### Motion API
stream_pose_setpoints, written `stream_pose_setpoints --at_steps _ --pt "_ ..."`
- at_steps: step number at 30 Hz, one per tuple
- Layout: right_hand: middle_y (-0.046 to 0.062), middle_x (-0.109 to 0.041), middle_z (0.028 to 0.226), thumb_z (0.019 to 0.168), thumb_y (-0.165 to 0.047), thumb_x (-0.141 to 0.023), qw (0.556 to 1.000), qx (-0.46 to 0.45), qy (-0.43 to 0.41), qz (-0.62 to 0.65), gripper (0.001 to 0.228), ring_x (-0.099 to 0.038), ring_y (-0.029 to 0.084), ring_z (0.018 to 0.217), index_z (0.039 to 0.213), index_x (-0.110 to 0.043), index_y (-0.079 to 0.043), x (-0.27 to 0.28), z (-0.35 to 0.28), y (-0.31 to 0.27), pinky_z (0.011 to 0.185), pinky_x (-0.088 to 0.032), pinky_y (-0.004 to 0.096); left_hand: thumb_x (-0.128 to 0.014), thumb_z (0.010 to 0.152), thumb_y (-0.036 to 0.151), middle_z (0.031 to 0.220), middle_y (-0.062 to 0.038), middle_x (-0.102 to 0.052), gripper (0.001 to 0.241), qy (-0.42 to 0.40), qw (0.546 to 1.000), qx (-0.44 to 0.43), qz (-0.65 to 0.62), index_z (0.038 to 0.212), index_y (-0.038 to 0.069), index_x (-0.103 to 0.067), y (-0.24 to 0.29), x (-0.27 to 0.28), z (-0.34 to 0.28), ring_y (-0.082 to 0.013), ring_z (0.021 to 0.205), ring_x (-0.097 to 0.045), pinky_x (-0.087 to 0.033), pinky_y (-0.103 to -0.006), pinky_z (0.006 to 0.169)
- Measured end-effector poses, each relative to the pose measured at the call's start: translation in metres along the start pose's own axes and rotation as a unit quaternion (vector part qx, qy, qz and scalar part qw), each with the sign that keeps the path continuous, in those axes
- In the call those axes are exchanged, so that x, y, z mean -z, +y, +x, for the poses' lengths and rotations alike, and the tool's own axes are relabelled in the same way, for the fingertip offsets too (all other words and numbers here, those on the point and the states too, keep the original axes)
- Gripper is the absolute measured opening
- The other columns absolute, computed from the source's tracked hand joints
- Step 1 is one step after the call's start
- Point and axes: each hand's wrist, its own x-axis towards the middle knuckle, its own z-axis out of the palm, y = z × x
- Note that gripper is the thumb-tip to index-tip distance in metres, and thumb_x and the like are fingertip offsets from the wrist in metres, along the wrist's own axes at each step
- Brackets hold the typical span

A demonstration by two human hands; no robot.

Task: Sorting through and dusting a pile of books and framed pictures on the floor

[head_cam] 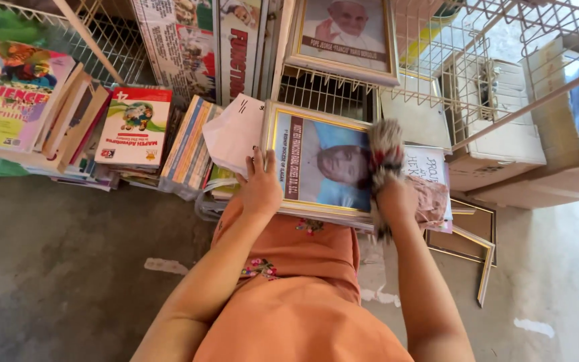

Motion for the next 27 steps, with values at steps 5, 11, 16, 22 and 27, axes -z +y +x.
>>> stream_pose_setpoints --at_steps 5,11,16,22,27 --pt "0.019 -0.077 0.086 0.086 -0.029 -0.06 0.997 0.079 -0.003 0.025 0.03 -0.074 0.044 0.089 0.108 -0.077 -0.016 0.003 -0.102 0.048 0.079 -0.061 0.06 -0.05 0.09 0.0 0.166 -0.023 -0.025 0.07 0.01 1.0 -0.006 -0.004 0.158 0.012 -0.037 0.002 0.004 -0.001 -0.0456 0.151 -0.03 -0.034 -0.077 0.107" --pt "0.005 -0.08 0.067 0.086 -0.016 -0.068 0.96 -0.088 -0.25 0.094 0.02 -0.065 0.017 0.051 0.09 -0.088 -0.013 0.105 -0.174 0.086 0.052 -0.051 0.03 -0.061 0.086 0.015 0.159 -0.025 -0.031 0.073 0.106 0.993 -0.053 0.006 0.154 0.008 -0.035 -0.017 -0.035 0.007 -0.0486 0.144 -0.036 -0.04 -0.0773 0.098" --pt "0.017 -0.079 0.099 0.09 -0.029 -0.063 0.993 -0.094 -0.068 -0.022 0.031 -0.072 0.039 0.081 0.117 -0.075 -0.019 0.114 -0.127 0.151 0.071 -0.055 0.046 -0.058 0.088 0.015 0.158 -0.025 -0.033 0.067 0.131 0.989 -0.064 0.002 0.152 0.007 -0.038 -0.019 -0.037 0.008 -0.0487 0.142 -0.039 -0.04 -0.075 0.099" --pt "0.015 -0.077 0.11 0.093 -0.03 -0.061 0.994 -0.064 0.078 0.03 0.049 -0.074 0.038 0.094 0.141 -0.064 -0.038 0.045 -0.024 0.122 0.081 -0.058 0.051 -0.054 0.092 0.016 0.157 -0.022 -0.04 0.058 0.152 0.986 -0.061 0.012 0.149 0.01 -0.047 -0.017 -0.037 0.007 -0.044 0.139 -0.047 -0.042 -0.0713 0.101" --pt "0.017 -0.074 0.113 0.09 -0.021 -0.054 0.986 -0.043 0.118 0.106 0.051 -0.072 0.039 0.106 0.139 -0.064 -0.027 -0.059 0.075 0.112 0.09 -0.059 0.052 -0.056 0.091 0.015 0.156 -0.018 -0.043 0.058 0.182 0.982 -0.053 0.018 0.149 0.014 -0.051 -0.018 -0.045 0.008 -0.0407 0.137 -0.053 -0.046 -0.0711 0.1"
